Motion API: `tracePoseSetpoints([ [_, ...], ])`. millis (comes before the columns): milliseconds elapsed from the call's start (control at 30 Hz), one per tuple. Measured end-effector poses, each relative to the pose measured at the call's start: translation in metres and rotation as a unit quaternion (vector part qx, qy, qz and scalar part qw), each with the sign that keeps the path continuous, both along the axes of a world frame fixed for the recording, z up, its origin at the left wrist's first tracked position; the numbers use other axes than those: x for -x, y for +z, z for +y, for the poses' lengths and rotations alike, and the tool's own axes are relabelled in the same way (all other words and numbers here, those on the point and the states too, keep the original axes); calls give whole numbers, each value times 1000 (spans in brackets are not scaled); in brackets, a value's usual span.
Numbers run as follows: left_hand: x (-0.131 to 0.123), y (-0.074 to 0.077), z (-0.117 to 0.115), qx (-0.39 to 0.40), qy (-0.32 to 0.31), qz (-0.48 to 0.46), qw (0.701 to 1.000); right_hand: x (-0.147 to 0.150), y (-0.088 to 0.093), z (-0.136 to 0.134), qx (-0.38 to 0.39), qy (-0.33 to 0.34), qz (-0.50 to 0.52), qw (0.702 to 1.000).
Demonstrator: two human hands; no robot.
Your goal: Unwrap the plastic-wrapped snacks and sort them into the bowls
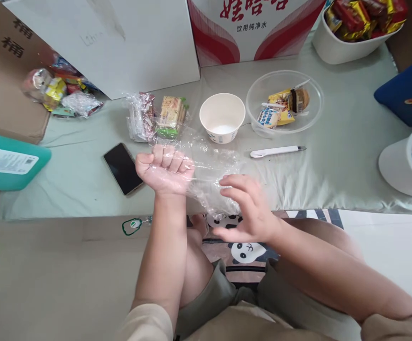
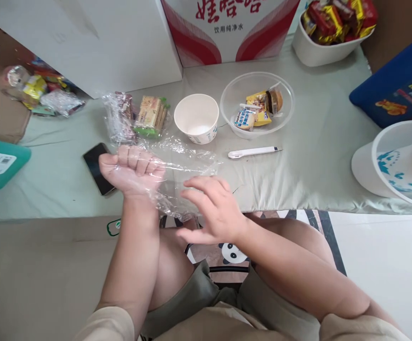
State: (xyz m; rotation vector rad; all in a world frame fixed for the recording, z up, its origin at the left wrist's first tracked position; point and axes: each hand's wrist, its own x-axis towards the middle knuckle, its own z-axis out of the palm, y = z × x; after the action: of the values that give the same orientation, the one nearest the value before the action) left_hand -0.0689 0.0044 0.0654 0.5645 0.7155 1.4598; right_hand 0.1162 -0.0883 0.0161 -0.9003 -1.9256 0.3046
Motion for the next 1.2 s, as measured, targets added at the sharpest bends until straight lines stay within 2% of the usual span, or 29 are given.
tracePoseSetpoints([
  [167, 0, -4, -4, -48, 1, 7, 999, 10, 1, -5, 39, -16, -25, 999],
  [267, 4, 1, -6, -20, 53, -18, 998, -3, 5, -4, 15, 20, -42, 999],
  [400, 18, 8, -9, 5, 122, -25, 992, -23, 6, -10, -17, 33, -77, 996],
  [500, 30, 4, -9, 6, 122, -4, 993, -35, 5, -14, -29, 63, -102, 992],
  [567, 39, -3, -7, 47, 105, 53, 992, -41, 5, -16, -28, 108, -137, 984],
  [667, 50, -12, -6, 145, 28, 181, 972, -47, 5, -18, -7, 173, -195, 965],
  [733, 55, -14, -8, 179, -86, 249, 948, -50, 3, -20, 19, 193, -230, 954],
  [800, 57, -12, -11, 178, -225, 296, 911, -52, 0, -21, 48, 201, -255, 944],
  [867, 55, -8, -15, 156, -328, 336, 869, -54, -2, -21, 77, 208, -267, 938],
  [967, 46, -5, -15, 125, -379, 376, 836, -55, -4, -20, 102, 208, -266, 936],
  [1067, 38, -8, -9, 108, -342, 397, 845, -56, -4, -18, 107, 205, -274, 934],
  [1200, 38, -20, 1, 65, -165, 393, 902, -62, -1, -16, 109, 197, -280, 933],
])
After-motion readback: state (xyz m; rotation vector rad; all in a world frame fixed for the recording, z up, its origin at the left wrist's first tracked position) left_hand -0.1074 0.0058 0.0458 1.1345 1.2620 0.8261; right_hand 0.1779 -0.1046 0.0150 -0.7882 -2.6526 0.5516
